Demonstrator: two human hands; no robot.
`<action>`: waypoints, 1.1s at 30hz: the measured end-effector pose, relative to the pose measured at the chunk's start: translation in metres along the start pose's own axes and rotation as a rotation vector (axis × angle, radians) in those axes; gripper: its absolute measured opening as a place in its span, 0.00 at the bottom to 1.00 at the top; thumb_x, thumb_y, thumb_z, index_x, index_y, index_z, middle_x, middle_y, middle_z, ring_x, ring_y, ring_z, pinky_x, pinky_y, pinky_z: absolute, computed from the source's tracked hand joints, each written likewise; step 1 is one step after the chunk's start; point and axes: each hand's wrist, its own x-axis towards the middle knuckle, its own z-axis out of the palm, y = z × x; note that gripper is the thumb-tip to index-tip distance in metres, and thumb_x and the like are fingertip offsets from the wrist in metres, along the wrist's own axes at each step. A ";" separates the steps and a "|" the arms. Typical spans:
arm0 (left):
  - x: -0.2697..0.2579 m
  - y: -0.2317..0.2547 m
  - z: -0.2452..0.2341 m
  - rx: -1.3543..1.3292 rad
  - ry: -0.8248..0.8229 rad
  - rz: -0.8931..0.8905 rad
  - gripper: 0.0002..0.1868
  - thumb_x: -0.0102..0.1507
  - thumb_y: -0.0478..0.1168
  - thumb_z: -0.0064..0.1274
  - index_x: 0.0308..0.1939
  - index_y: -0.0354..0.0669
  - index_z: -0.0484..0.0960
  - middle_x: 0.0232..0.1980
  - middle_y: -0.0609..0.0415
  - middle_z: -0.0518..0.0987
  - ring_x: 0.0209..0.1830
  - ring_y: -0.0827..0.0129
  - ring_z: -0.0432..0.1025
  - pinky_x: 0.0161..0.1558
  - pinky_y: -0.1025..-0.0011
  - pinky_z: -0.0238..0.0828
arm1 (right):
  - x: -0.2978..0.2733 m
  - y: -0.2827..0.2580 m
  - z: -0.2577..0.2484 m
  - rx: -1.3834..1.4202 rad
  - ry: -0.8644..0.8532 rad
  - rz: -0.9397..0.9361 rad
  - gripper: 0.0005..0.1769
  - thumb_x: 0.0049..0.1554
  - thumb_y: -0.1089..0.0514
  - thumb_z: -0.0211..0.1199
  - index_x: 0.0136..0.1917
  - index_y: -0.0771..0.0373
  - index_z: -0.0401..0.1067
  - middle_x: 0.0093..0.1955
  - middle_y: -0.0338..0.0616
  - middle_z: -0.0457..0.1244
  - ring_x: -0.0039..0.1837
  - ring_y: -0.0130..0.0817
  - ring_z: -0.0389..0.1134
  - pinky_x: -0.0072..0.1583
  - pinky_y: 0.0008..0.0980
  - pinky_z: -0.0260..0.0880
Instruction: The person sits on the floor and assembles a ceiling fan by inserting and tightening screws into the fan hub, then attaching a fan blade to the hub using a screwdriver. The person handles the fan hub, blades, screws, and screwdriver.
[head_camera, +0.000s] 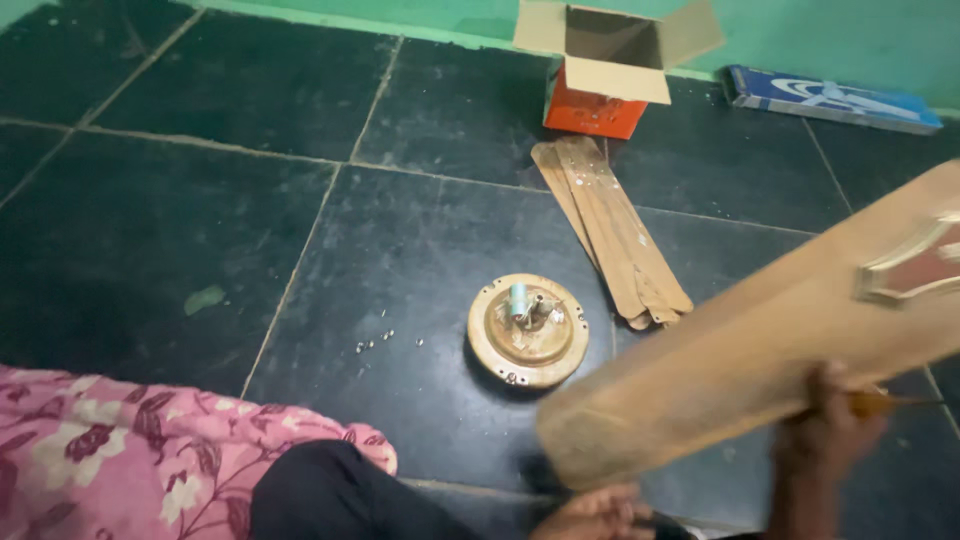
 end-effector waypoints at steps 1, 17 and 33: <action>-0.002 0.011 -0.002 0.126 -0.045 0.039 0.31 0.58 0.49 0.64 0.62 0.47 0.71 0.60 0.55 0.80 0.56 0.66 0.78 0.60 0.66 0.75 | 0.014 -0.009 -0.022 -0.053 -0.089 -0.077 0.10 0.70 0.67 0.61 0.64 0.70 0.67 0.57 0.43 0.63 0.54 0.27 0.65 0.61 0.30 0.67; 0.090 0.186 0.019 1.428 1.309 0.359 0.70 0.48 0.59 0.76 0.79 0.44 0.43 0.79 0.30 0.43 0.79 0.29 0.37 0.75 0.43 0.38 | 0.061 -0.018 -0.102 -1.535 -0.278 -0.385 0.16 0.58 0.44 0.73 0.48 0.58 0.78 0.40 0.43 0.65 0.41 0.36 0.67 0.46 0.32 0.67; 0.094 0.206 0.019 1.737 1.339 0.105 0.74 0.41 0.60 0.78 0.79 0.61 0.40 0.83 0.52 0.49 0.82 0.39 0.35 0.70 0.23 0.28 | 0.078 0.047 -0.043 -1.662 -0.770 0.397 0.33 0.44 0.29 0.73 0.54 0.51 0.84 0.46 0.47 0.75 0.48 0.46 0.76 0.53 0.42 0.73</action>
